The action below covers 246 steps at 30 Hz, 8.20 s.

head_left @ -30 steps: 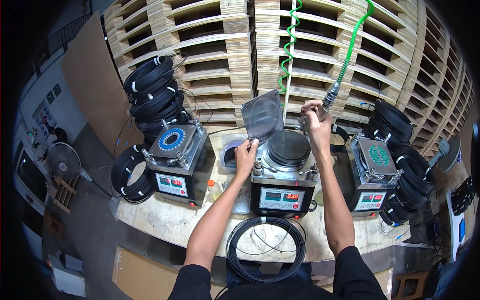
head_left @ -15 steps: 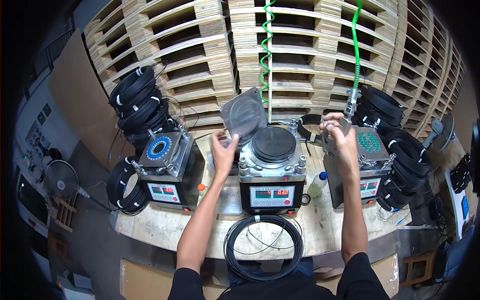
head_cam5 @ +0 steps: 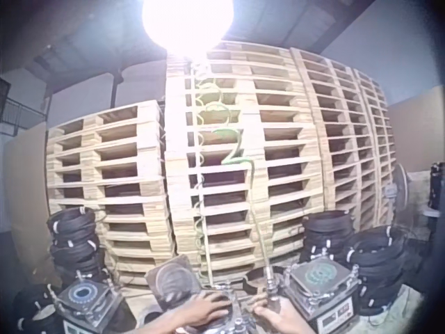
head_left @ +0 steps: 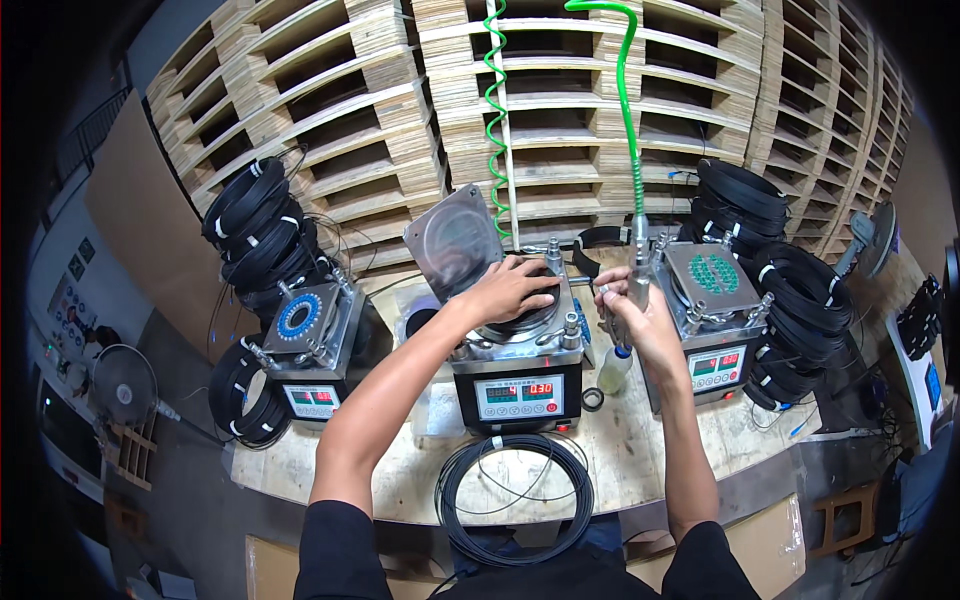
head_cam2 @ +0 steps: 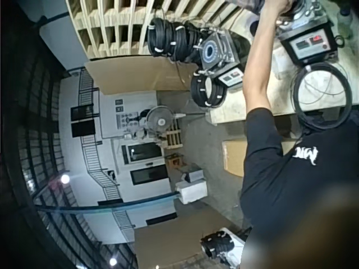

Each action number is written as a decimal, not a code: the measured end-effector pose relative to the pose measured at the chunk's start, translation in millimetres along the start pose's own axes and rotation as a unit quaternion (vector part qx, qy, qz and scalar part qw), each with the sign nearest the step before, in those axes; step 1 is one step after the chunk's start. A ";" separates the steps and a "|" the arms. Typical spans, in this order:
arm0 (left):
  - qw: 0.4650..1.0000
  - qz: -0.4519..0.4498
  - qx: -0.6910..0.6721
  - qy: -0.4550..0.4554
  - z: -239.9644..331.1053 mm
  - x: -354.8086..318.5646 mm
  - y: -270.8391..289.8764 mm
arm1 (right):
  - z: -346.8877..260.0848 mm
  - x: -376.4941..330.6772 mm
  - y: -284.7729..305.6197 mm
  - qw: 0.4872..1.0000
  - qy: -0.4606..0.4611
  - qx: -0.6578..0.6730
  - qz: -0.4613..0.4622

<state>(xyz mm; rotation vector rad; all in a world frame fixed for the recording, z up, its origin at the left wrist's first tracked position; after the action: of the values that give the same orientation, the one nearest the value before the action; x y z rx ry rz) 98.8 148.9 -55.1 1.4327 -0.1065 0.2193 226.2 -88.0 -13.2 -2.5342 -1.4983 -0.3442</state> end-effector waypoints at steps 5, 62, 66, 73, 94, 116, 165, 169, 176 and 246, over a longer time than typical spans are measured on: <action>0.999 0.003 0.039 -0.011 15.3 12.1 2.3 | 10.1 -6.7 -2.1 1.000 0.008 0.005 -0.022; 0.915 0.325 -0.136 0.196 45.8 -59.6 46.8 | -42.3 51.6 -54.4 0.994 0.106 0.026 -0.006; 0.987 0.125 0.001 0.105 48.1 -59.2 40.0 | -43.1 51.5 -33.2 0.997 0.068 0.033 0.005; 0.991 -0.025 -0.077 0.103 24.3 -62.5 25.1 | -9.1 62.8 -3.0 0.996 0.080 -0.037 0.003; 0.989 -0.028 -0.135 0.057 27.0 -57.7 41.8 | 11.7 92.9 0.2 0.999 0.031 -0.019 -0.031; 0.785 0.437 -0.349 0.265 -57.2 -107.9 -45.5 | -3.6 55.8 -50.9 0.996 0.044 -0.054 -0.058; 0.776 0.453 -0.319 0.300 -42.2 -98.6 -53.9 | 266.6 -69.7 58.8 0.936 -0.018 -0.309 0.170; 0.777 0.477 -0.285 0.295 -46.2 -98.1 -61.1 | 239.2 -36.8 69.7 0.948 0.027 -0.268 0.170; 0.766 0.499 -0.295 0.277 -38.6 -100.7 -55.2 | 6.8 36.5 32.5 0.843 0.166 -0.506 -0.070; 0.747 0.500 -0.325 0.293 -32.1 -98.6 -52.0 | -15.0 187.3 -108.9 0.489 0.243 -0.786 -0.290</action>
<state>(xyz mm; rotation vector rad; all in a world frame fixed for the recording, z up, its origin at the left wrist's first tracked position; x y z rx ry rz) 11.8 165.8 -130.0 0.4223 -0.3897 1.3734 216.3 116.8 58.6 -1.5825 -1.9293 -3.4723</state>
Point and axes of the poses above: each hand's wrist, its own x-axis towards the middle knuckle, its own y-axis out of the back of the hand, z = x × y, the point moved 1 cm from there along x, towards the middle knuckle, and after that the axes turned 4 degrees about -x, right-handed, at the moved point
